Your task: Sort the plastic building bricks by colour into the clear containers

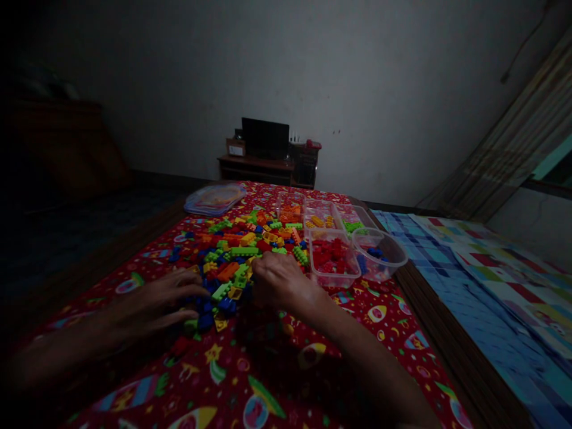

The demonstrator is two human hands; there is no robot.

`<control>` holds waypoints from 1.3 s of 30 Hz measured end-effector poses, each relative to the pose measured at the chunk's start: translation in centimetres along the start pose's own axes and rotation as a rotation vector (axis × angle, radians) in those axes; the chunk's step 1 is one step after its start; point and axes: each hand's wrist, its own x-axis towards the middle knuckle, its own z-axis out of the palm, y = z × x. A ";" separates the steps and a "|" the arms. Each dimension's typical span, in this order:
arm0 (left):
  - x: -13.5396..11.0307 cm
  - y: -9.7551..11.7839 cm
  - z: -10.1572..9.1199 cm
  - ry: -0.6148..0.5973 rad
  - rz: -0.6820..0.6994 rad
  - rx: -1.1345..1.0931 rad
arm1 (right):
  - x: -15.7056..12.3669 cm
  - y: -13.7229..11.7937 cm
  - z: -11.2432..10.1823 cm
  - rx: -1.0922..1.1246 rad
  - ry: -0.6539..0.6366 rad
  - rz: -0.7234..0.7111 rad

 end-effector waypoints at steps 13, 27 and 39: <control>1.0 -0.2 1.5 -0.039 -0.207 -0.221 | 1.2 -3.4 2.1 -0.188 -0.232 0.040; 7.7 -0.2 -0.4 0.120 -0.299 -0.698 | 2.4 2.0 -1.3 0.195 0.013 0.232; 13.5 0.4 -0.3 0.251 -0.254 -0.608 | 1.4 5.7 -4.6 0.030 0.127 0.391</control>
